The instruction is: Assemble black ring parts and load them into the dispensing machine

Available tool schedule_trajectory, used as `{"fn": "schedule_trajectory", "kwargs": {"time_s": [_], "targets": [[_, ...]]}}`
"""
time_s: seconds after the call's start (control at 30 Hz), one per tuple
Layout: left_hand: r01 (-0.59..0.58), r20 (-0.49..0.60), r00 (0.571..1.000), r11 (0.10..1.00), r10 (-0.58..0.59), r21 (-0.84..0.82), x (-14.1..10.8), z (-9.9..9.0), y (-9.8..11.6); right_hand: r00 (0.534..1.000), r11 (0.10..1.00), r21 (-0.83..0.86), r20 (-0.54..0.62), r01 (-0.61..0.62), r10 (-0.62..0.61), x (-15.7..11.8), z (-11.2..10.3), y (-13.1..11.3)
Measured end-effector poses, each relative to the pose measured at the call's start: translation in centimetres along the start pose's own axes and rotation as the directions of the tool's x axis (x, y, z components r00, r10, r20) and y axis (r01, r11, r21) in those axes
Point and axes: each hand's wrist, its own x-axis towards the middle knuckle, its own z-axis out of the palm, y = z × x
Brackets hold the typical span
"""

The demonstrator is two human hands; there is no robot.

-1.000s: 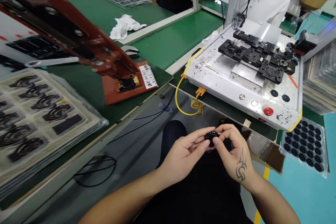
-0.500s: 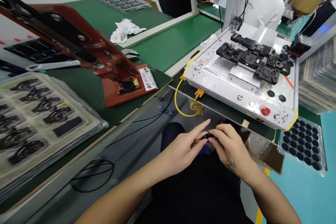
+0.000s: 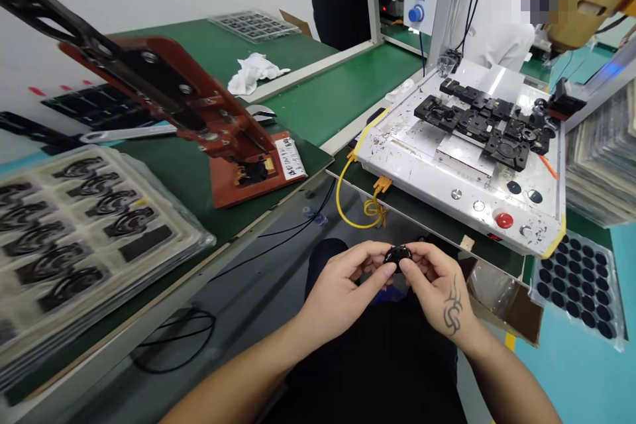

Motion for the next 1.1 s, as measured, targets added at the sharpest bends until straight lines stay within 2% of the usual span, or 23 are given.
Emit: {"fn": "schedule_trajectory", "kwargs": {"time_s": [0.1,0.27,0.5,0.67,0.73,0.8,0.83,0.87,0.9,0.93,0.97,1.03,1.07,1.1], "targets": [[-0.035,-0.015,0.999,0.997,0.036,0.07,0.0,-0.1,0.4,1.0,1.0,-0.005,-0.005,0.02,-0.02,0.0,-0.1,-0.2],[-0.036,-0.032,0.999,0.996,0.039,0.077,-0.2,0.1,0.3,0.997,0.998,-0.017,-0.027,0.068,-0.068,0.1,0.3,0.0],[-0.133,-0.062,0.987,0.975,0.146,0.179,-0.1,-0.2,-0.1,0.985,0.971,-0.167,0.007,0.171,-0.172,0.2,0.5,-0.4],[-0.155,-0.075,0.982,0.967,0.173,0.2,-0.9,0.5,0.0,0.989,0.963,-0.225,0.007,0.146,-0.149,0.2,0.0,0.6],[-0.178,-0.073,0.977,0.959,0.199,0.222,-0.9,-0.3,-0.1,0.99,0.963,-0.23,0.04,0.139,-0.134,0.8,-0.3,2.0],[-0.171,-0.19,0.951,0.928,0.243,0.33,-1.1,-3.2,-0.1,0.981,0.978,-0.135,0.134,0.158,-0.14,1.5,-0.5,3.5],[-0.13,-0.309,0.91,0.899,0.275,0.419,-1.6,-5.5,0.1,0.977,0.983,-0.101,0.164,0.152,-0.135,1.7,-0.6,4.2],[-0.041,-0.453,0.835,0.855,0.314,0.517,-2.4,-8.3,0.4,0.976,0.986,-0.092,0.183,0.136,-0.117,1.9,-0.8,4.9],[0.104,-0.604,0.712,0.797,0.358,0.595,-3.6,-11.6,0.8,0.978,0.987,-0.116,0.191,0.107,-0.084,2.0,-1.1,5.5],[0.288,-0.724,0.571,0.731,0.387,0.618,-5.1,-15.1,1.2,0.981,0.984,-0.161,0.189,0.07,-0.039,2.0,-1.5,6.1],[0.493,-0.816,0.429,0.656,0.388,0.571,-6.9,-18.7,1.6,0.984,0.977,-0.21,0.18,0.028,0.01,2.0,-1.9,6.7],[0.852,-0.949,0.178,0.441,0.261,0.281,-11.1,-25.1,2.1,0.982,0.962,-0.269,0.164,-0.046,0.093,2.1,-2.5,7.9],[0.902,-0.974,0.099,0.395,0.202,0.173,-13.1,-27.6,2.1,0.981,0.961,-0.268,0.158,-0.069,0.114,2.3,-2.6,8.5],[0.925,-0.988,0.042,0.367,0.15,0.095,-14.9,-29.6,1.9,0.979,0.962,-0.259,0.159,-0.084,0.128,2.6,-2.7,9.1]]}}
